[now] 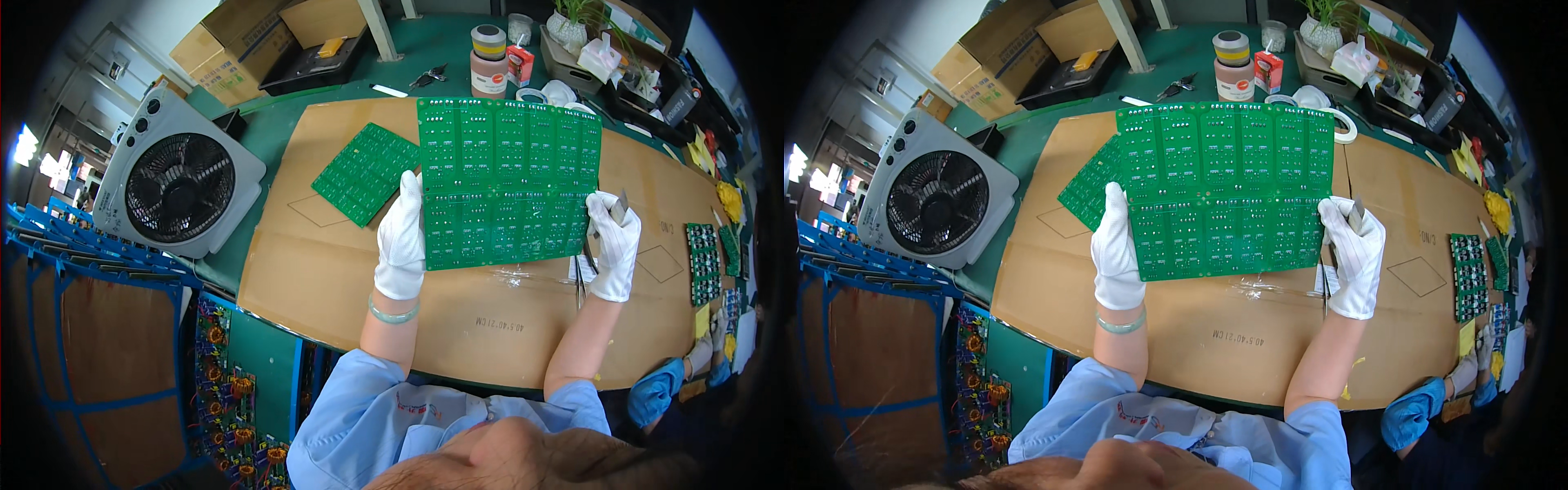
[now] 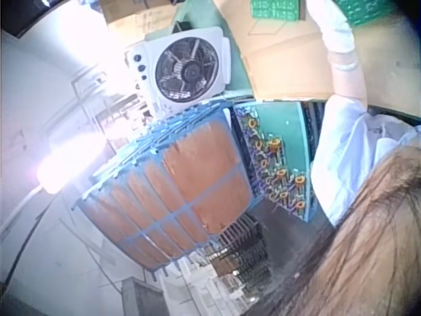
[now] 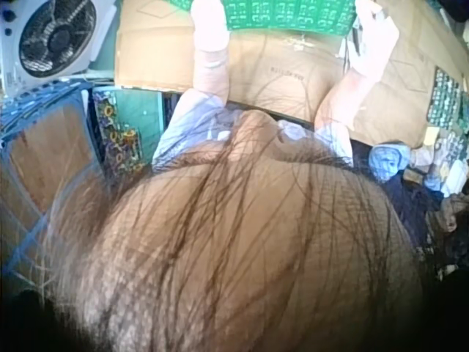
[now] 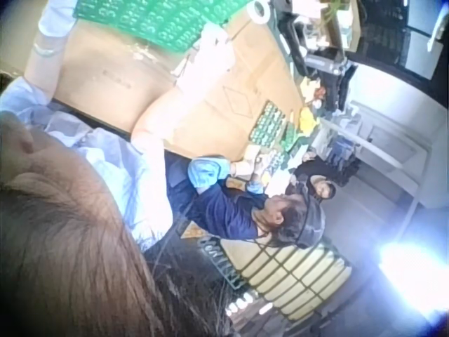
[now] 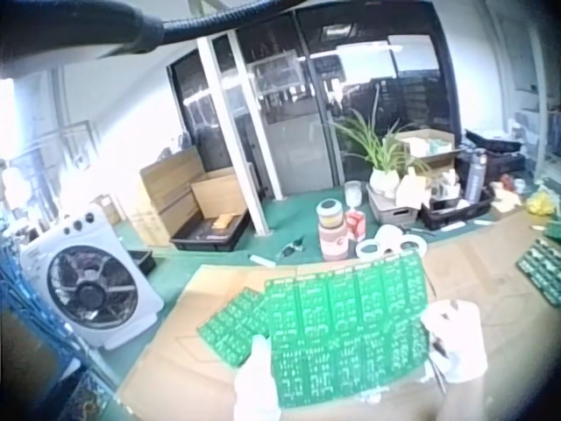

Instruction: The person holds a green circuit board with both hands, rotating it to view both sides and the edges. They use a small metal tool to point at or touch specific components on the board. The person then places the board down and picks up another one to repeat the inspection process.

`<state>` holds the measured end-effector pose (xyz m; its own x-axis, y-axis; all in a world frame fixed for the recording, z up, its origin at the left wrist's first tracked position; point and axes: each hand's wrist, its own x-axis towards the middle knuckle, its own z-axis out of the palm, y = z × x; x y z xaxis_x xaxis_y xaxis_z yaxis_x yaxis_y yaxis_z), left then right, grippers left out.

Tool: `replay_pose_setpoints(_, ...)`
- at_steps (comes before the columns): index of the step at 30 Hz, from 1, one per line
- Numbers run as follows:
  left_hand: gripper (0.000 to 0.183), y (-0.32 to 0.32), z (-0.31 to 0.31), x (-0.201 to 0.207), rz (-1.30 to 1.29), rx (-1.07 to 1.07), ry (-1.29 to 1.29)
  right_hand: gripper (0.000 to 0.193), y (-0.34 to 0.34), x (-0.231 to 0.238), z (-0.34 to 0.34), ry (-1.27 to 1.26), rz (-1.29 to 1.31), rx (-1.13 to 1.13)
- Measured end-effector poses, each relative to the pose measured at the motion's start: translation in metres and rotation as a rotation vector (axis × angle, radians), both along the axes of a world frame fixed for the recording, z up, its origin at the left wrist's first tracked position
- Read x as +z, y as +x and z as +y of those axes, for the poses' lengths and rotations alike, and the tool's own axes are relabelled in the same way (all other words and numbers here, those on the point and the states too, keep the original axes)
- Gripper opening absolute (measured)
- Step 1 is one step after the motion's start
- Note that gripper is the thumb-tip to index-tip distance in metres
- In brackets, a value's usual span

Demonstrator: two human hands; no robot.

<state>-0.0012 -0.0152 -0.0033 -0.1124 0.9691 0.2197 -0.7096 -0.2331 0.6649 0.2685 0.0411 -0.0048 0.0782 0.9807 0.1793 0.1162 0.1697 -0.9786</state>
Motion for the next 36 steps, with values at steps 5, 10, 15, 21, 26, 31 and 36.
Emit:
replay_pose_setpoints(5,0.044,0.001,-0.002,-0.003,0.257,0.137,-0.063,0.022,0.001,0.0,0.0,-0.022,0.0,-0.025)
replay_pose_setpoints(10,0.04,0.002,0.0,0.001,0.138,0.124,-0.072,0.023,-0.002,0.002,-0.002,-0.055,0.054,-0.013)
replay_pose_setpoints(15,0.039,0.0,0.003,0.002,0.093,0.045,-0.106,0.024,0.001,0.0,0.0,-0.108,0.075,-0.031)
replay_pose_setpoints(21,0.037,-0.01,0.004,-0.007,0.185,0.079,-0.073,0.024,0.003,-0.004,0.002,-0.112,0.081,-0.027)
replay_pose_setpoints(26,0.033,-0.017,0.002,-0.015,0.817,0.4,-0.005,0.024,0.003,-0.006,0.004,-0.12,0.098,-0.026)
replay_pose_setpoints(31,0.033,-0.017,0.005,-0.023,0.639,0.382,-0.057,0.024,-0.001,-0.004,0.003,-0.157,0.103,-0.021)
replay_pose_setpoints(36,0.029,-0.01,0.002,0.006,0.403,0.116,-0.157,0.024,-0.005,0.002,-0.001,-0.193,0.11,-0.03)
